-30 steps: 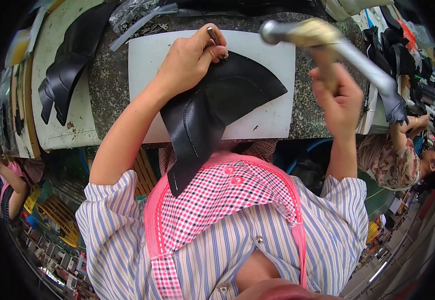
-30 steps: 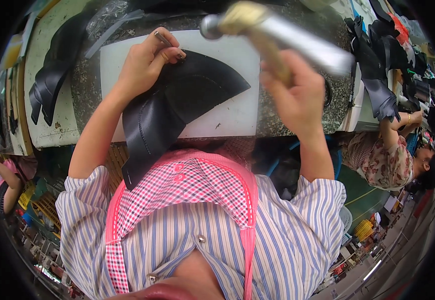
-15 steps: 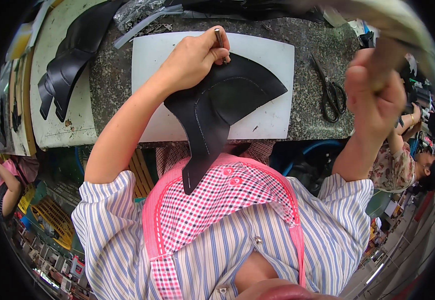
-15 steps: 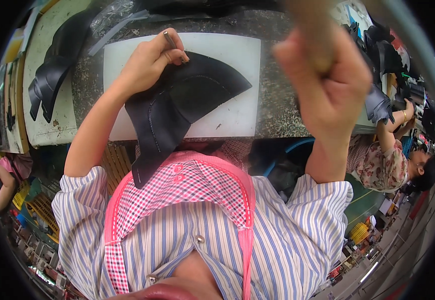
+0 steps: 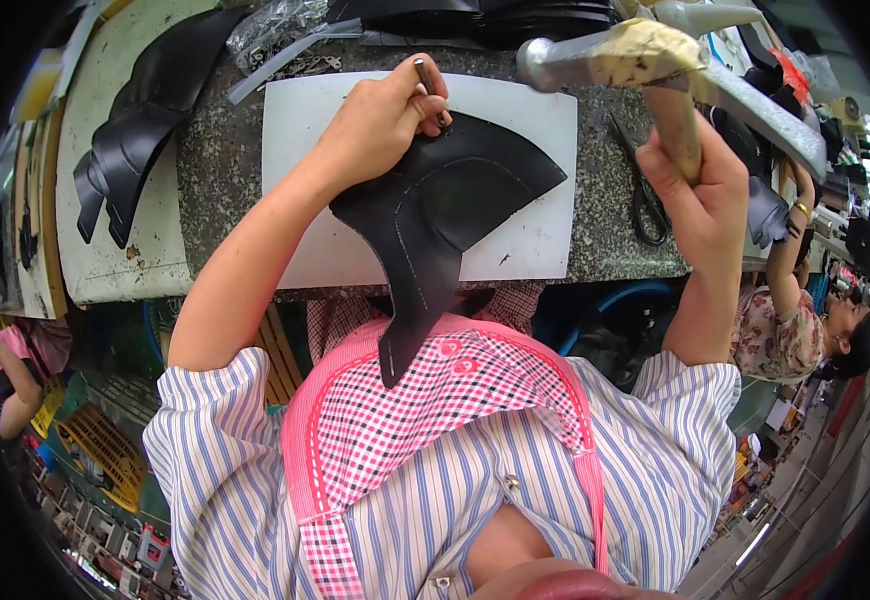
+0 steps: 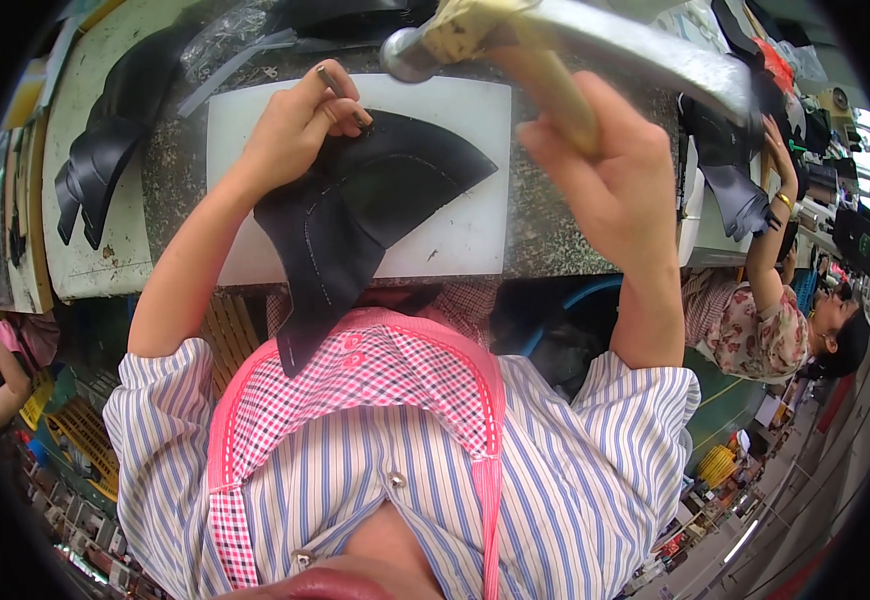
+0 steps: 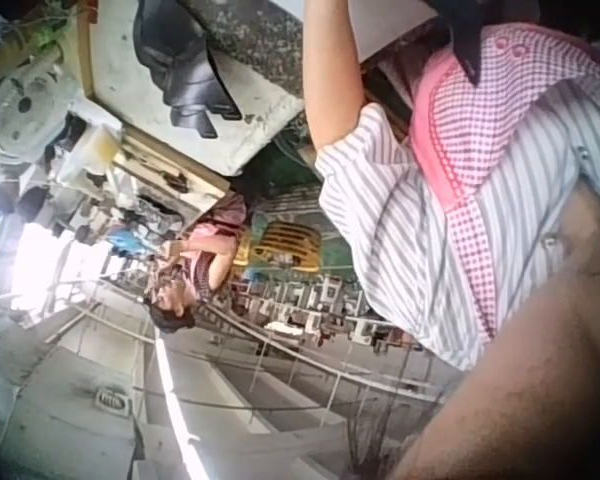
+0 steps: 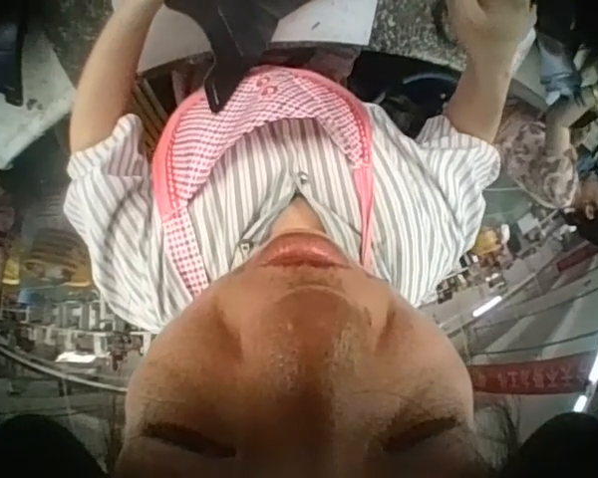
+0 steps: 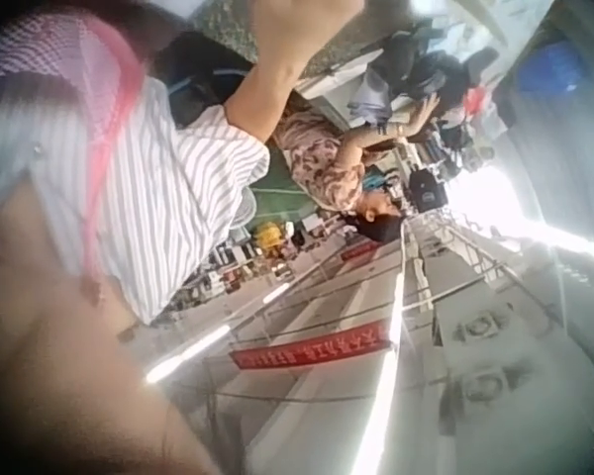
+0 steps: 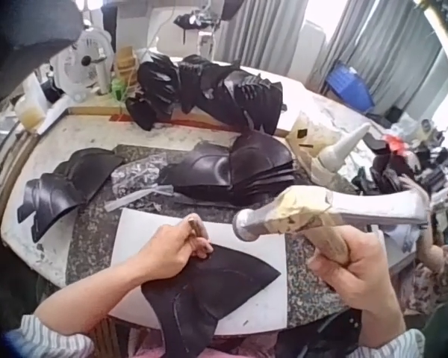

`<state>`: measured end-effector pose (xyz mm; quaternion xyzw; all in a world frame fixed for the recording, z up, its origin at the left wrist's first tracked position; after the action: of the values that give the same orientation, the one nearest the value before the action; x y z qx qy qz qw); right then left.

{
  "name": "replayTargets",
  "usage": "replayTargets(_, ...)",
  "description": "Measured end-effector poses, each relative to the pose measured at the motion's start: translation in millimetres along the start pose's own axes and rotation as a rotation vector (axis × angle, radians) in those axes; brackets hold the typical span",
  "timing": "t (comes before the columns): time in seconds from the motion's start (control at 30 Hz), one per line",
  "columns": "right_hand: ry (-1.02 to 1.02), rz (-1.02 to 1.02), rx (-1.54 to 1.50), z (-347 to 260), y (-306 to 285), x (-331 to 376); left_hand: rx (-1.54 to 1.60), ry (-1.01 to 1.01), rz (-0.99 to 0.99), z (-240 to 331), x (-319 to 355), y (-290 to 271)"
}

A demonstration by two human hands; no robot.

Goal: Attaching metal eyelets and decorative components to leather shoe uppers using a hammer and punch tool.

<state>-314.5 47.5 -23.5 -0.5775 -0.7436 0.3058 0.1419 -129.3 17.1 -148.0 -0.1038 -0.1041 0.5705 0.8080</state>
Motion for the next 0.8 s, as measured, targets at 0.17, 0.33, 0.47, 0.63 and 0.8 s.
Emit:
replayTargets(0.17, -0.038, -0.044, 0.086, 7.5, 9.0, 0.3, 0.159, -0.074, -0.01, -2.3, -0.8, -9.2)
replayTargets(0.33, 0.002, 0.018, 0.062, 16.5, 5.0, -7.5, -0.003, 0.124, 0.099, 22.0, 18.4, -30.4)
replayTargets(0.47, 0.015, -0.058, 0.022, 27.6, 22.8, -7.4, 0.111, -0.068, 0.02, 15.6, 15.6, -9.6)
replayTargets(0.63, 0.078, -0.214, 0.216, 40.1, 44.1, 7.7, -0.037, -0.055, -0.003, 3.9, 9.2, -2.0)
replayTargets(0.8, 0.134, -0.238, 0.374, 69.0, 41.2, 32.0, -0.004, -0.058, -0.055, 8.1, 5.4, 4.4)
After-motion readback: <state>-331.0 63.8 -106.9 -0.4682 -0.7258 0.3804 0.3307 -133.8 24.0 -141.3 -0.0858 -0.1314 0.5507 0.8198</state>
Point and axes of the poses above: each hand's wrist, its own x-axis away from the middle knuckle, its own y-axis out of the palm, z = x × y, the point moved 9 cm from there along -x, towards the middle knuckle, and after that the axes turned 3 degrees about -y, right-handed, at the moved point
